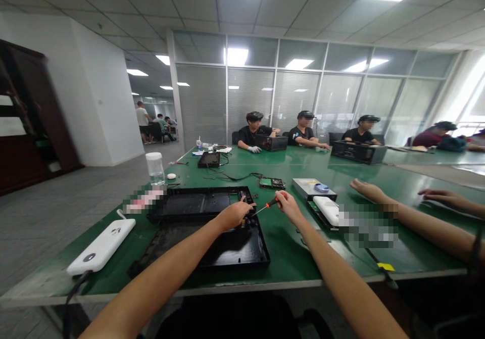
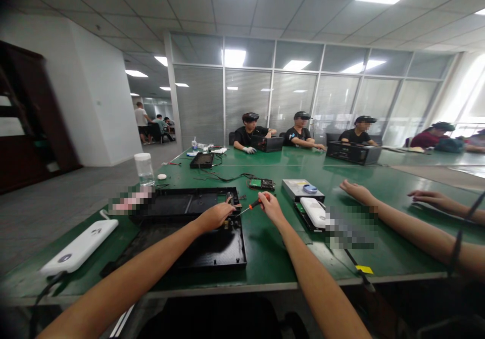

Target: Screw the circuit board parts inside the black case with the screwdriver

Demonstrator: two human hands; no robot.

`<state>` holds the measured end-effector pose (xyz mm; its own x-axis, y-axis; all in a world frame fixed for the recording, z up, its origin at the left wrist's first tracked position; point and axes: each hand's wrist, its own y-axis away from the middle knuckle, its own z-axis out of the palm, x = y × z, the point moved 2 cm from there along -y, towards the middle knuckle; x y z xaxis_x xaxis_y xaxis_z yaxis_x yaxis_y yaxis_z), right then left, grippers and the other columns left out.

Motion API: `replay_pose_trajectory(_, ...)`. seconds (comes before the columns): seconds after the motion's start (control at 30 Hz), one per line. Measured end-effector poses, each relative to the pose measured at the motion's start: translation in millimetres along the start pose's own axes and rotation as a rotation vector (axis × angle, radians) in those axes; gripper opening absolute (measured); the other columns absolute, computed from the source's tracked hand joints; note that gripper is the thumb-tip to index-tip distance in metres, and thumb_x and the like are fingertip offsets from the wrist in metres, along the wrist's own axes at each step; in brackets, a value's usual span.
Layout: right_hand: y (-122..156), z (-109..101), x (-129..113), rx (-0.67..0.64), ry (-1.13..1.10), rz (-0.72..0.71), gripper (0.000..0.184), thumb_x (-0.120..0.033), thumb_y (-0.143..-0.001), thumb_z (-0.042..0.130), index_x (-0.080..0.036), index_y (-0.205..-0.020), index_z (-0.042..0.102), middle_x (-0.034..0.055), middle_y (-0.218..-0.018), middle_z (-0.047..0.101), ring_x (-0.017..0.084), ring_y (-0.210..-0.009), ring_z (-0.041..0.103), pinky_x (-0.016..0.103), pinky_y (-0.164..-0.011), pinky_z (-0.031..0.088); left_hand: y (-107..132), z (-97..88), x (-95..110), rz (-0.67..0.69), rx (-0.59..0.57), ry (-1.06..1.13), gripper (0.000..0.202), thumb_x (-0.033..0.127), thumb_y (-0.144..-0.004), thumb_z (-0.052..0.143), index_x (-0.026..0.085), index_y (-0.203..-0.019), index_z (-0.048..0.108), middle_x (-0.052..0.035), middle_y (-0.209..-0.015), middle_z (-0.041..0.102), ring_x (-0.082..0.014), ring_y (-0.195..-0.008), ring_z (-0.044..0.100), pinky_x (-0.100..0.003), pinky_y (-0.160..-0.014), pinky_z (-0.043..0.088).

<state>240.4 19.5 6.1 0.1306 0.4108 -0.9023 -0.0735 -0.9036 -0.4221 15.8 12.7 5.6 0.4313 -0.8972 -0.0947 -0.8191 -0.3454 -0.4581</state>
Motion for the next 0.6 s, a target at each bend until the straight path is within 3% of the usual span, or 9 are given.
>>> replay_pose_trajectory(0.23, -0.3, -1.9, -1.3, 0.001, 0.031, 0.005, 0.037, -0.054, -0.071, 0.049, -0.018, -0.066, 0.048, -0.0061, -0.041, 0.039, 0.007, -0.035, 0.032, 0.020, -0.036, 0.024, -2.7, 0.5, 16.1, 0.041, -0.093, -0.032, 0.022, 0.010, -0.084, 0.035, 0.014, -0.102, 0.047, -0.0066, -0.092, 0.057, -0.0153, -0.090, 0.052, -0.029, -0.083, 0.039)
replay_pose_trajectory(0.6, 2.7, -3.3, -7.7, 0.000, 0.109, -0.083, 0.032, -0.050, -0.072, 0.051, -0.018, -0.071, 0.050, -0.0061, -0.044, 0.040, 0.008, -0.038, 0.035, 0.020, -0.038, 0.026, -2.2, 3.6, 11.9, 0.049, -0.070, -0.010, 0.017, 0.014, -0.084, 0.038, 0.014, -0.096, 0.050, -0.0053, -0.089, 0.057, -0.0145, -0.087, 0.052, -0.025, -0.080, 0.039)
